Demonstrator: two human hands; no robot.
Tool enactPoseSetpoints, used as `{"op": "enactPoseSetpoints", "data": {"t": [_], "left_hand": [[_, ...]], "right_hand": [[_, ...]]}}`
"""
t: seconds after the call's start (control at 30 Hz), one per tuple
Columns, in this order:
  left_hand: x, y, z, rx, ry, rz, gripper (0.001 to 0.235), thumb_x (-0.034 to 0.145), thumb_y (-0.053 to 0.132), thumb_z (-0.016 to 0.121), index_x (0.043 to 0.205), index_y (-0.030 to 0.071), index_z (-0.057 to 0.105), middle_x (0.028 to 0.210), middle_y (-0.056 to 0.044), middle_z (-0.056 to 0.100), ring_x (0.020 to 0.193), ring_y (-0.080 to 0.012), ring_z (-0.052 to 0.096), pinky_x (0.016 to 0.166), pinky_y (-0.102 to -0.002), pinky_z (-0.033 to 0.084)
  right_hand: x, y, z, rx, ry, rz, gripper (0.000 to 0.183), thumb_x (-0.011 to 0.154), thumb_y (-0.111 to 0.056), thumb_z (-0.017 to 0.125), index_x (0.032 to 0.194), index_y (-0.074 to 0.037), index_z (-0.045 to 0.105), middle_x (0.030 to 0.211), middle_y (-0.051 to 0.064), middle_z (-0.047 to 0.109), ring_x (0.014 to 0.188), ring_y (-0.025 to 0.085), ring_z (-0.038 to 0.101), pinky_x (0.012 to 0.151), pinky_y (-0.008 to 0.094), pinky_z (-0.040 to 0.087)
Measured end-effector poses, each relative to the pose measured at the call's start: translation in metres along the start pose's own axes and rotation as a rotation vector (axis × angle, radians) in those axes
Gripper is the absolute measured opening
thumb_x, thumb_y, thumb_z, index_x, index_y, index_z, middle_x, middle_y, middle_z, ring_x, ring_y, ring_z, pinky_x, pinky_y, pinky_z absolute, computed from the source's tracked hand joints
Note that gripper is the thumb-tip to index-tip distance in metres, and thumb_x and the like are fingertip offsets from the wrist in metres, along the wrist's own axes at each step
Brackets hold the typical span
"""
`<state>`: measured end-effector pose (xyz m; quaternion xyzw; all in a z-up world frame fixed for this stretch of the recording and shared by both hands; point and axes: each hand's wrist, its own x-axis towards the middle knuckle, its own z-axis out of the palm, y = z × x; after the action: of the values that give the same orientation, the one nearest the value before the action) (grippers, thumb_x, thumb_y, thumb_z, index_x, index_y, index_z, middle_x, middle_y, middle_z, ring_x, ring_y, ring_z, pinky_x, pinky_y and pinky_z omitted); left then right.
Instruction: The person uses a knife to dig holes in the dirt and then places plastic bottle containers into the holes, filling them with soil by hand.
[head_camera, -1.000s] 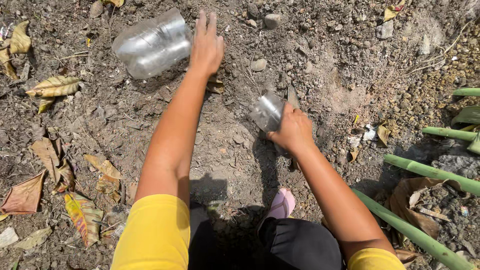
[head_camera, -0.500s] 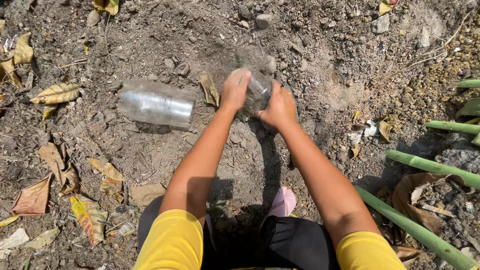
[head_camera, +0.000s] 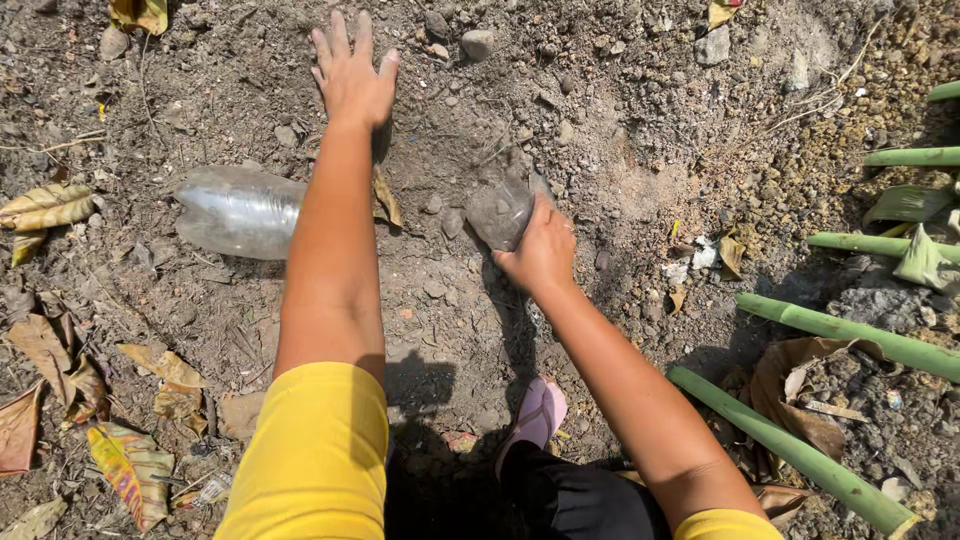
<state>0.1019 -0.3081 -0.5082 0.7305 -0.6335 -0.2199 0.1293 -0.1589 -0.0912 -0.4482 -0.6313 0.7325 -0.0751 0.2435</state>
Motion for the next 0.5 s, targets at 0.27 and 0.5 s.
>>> {"op": "enactPoseSetpoints", "data": {"t": [0.27, 0.5], "left_hand": [[-0.061, -0.007, 0.054, -0.286, 0.085, 0.179, 0.046, 0.101, 0.032, 0.06, 0.141, 0.01, 0.062, 0.146, -0.02, 0.054, 0.137, -0.0379, 0.048, 0.117, -0.045, 0.035], [-0.116, 0.014, 0.099, -0.581, 0.012, 0.224, 0.041, 0.102, 0.032, 0.054, 0.126, 0.002, 0.07, 0.136, -0.017, 0.066, 0.129, -0.0331, 0.061, 0.111, -0.038, 0.044]], "right_hand": [[0.031, -0.039, -0.003, -0.11, -0.12, 0.074, 0.116, 0.057, -0.037, 0.097, 0.147, -0.001, 0.035, 0.126, 0.027, 0.056, 0.119, 0.044, 0.055, 0.1, 0.052, 0.046], [0.038, -0.016, 0.012, 0.021, -0.025, -0.017, 0.115, 0.056, -0.035, 0.096, 0.149, -0.004, 0.037, 0.129, 0.024, 0.059, 0.121, 0.042, 0.058, 0.102, 0.049, 0.049]]}}
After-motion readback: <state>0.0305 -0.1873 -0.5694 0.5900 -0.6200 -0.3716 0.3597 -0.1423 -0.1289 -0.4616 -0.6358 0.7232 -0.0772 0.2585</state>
